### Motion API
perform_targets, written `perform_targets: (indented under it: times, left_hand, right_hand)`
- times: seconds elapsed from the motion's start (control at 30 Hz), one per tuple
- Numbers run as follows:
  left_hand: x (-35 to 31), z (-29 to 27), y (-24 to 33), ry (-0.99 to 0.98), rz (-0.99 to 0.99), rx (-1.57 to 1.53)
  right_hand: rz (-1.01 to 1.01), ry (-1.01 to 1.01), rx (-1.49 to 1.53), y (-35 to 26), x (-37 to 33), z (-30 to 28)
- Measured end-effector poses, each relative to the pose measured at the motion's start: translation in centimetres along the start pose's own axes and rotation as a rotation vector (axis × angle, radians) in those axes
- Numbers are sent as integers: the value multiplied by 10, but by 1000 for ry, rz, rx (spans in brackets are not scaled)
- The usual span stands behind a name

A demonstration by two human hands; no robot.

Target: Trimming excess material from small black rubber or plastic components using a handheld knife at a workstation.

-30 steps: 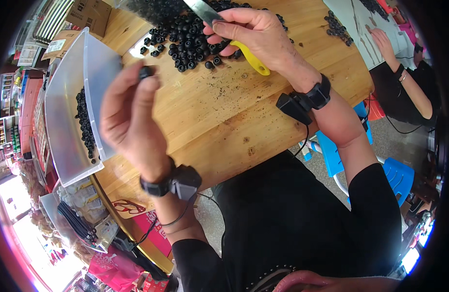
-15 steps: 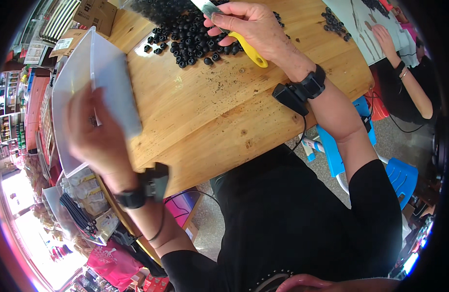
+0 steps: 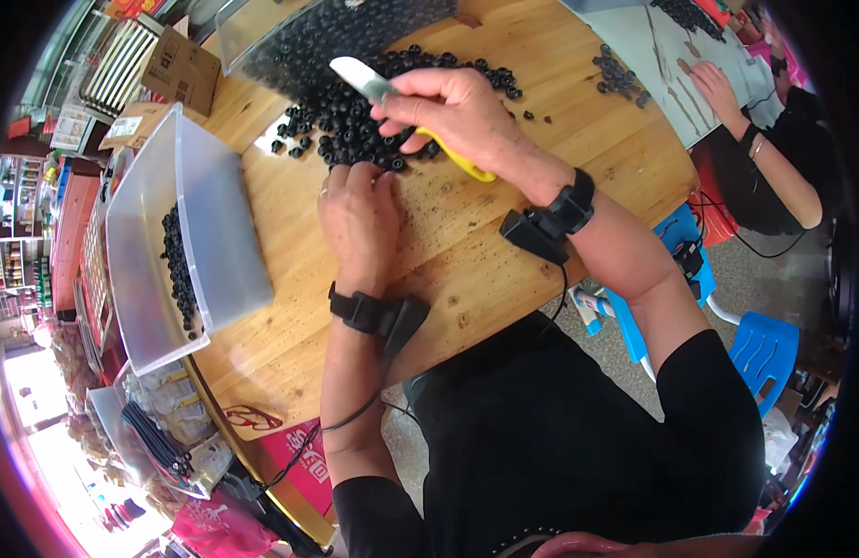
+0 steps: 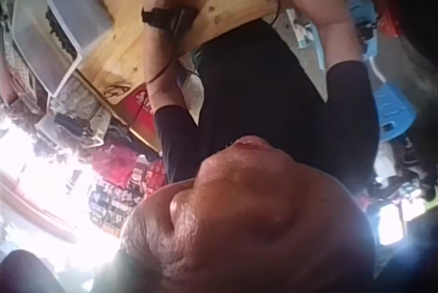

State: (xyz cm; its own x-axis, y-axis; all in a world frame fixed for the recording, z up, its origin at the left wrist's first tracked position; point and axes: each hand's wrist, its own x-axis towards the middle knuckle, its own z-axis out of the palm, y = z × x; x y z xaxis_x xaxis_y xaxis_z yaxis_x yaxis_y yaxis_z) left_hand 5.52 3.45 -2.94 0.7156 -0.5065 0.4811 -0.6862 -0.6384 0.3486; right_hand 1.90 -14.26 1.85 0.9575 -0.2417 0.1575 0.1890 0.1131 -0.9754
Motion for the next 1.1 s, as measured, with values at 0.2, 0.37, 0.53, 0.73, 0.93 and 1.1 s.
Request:
perform_targets:
  times: [0.2,0.37,0.53,0.73,0.93,1.1]
  left_hand:
    - [-1,3,-6,52,-71,-137]
    - [0,5,2,38,-89,-148]
    - [2,9,2,31,-88,-125]
    - [7,14,-2,24,-77,-137]
    - [8,10,0,32,-304,-879]
    - [9,-6,-1,34,-449,-1330]
  right_hand:
    - [-39,-88,-90,-1,-2,-2]
    - [-10,-44,-104,-2,2,-6]
    - [-22,-35,-63,16,4,-11]
    - [-21,-43,-102,16,5,-12]
    - [-9,-47,-74,12,4,-9]
    - [-43,-138,-178,7,0,-8]
